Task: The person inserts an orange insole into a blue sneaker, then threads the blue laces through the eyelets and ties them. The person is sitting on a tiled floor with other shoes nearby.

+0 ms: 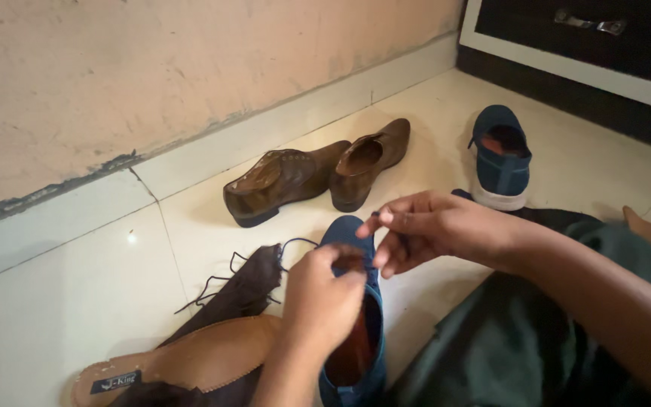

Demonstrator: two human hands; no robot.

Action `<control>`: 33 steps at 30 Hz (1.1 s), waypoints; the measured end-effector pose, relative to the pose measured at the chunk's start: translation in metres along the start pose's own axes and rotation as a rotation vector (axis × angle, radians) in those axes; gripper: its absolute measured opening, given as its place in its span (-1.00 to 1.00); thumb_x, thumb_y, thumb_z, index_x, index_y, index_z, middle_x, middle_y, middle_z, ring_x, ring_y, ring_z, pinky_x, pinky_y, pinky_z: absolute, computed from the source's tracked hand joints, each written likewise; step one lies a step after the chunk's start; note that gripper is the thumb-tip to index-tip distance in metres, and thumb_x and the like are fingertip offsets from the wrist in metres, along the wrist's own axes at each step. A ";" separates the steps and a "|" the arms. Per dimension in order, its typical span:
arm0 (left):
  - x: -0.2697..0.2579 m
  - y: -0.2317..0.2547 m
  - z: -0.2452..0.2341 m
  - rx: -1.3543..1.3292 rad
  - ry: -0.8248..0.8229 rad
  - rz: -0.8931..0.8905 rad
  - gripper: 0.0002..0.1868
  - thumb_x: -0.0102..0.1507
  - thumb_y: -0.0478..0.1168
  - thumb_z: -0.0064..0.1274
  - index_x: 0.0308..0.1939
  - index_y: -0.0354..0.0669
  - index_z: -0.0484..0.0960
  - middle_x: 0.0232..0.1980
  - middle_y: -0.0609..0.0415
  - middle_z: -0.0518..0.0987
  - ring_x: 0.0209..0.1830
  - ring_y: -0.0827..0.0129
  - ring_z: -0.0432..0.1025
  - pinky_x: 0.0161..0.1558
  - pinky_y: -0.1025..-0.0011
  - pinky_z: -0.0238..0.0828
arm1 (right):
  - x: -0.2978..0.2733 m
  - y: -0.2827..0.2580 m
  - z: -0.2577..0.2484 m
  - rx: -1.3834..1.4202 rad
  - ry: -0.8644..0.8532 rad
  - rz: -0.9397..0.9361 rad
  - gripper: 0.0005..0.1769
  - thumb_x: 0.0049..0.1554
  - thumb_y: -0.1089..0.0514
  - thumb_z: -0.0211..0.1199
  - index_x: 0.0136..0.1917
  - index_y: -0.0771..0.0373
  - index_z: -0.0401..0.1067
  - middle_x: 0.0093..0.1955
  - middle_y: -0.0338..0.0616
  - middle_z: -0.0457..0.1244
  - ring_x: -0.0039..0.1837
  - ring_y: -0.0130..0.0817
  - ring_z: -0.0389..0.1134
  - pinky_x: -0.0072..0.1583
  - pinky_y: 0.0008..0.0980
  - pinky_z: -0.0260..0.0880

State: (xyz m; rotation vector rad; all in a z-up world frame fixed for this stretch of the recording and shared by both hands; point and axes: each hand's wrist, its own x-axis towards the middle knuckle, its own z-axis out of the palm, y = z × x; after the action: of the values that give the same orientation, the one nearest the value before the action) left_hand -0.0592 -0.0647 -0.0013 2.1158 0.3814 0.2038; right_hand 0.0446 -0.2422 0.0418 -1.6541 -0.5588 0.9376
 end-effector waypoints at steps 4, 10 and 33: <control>0.002 -0.001 0.012 -0.167 -0.037 0.094 -0.76 0.14 -0.21 0.11 -0.18 -0.20 0.77 -0.23 -0.08 0.74 -0.15 0.21 0.65 -0.07 0.35 0.49 | 0.011 0.004 -0.002 0.174 0.042 -0.051 -0.50 0.32 0.02 -0.15 0.33 0.36 0.36 -0.05 -0.01 0.40 -0.02 -0.25 0.50 0.17 -0.19 0.52; 0.012 0.006 0.032 -0.581 -0.367 -0.098 -0.68 0.15 -0.30 0.11 -0.01 -0.26 0.63 -0.27 0.12 0.66 -0.29 0.46 0.57 -0.24 0.41 0.50 | 0.019 0.018 -0.010 0.424 0.153 -0.074 -0.52 0.34 0.10 -0.23 0.38 0.33 0.31 0.05 -0.05 0.40 -0.08 -0.39 0.46 0.13 -0.30 0.48; 0.089 -0.009 0.082 -0.033 -0.170 0.140 -0.81 0.22 -0.33 0.13 -0.11 -0.11 0.74 -0.34 -0.04 0.71 -0.34 0.27 0.61 -0.25 0.39 0.51 | 0.076 0.094 -0.064 0.664 0.331 -0.076 -0.66 0.29 0.20 -0.09 0.28 0.31 0.33 -0.10 -0.16 0.31 -0.12 -0.37 0.41 0.07 -0.29 0.50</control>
State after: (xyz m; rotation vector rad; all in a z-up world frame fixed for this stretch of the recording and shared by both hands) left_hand 0.0464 -0.0945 -0.0535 2.1103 0.1284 0.1089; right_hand 0.1304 -0.2486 -0.0645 -1.1360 -0.0615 0.6714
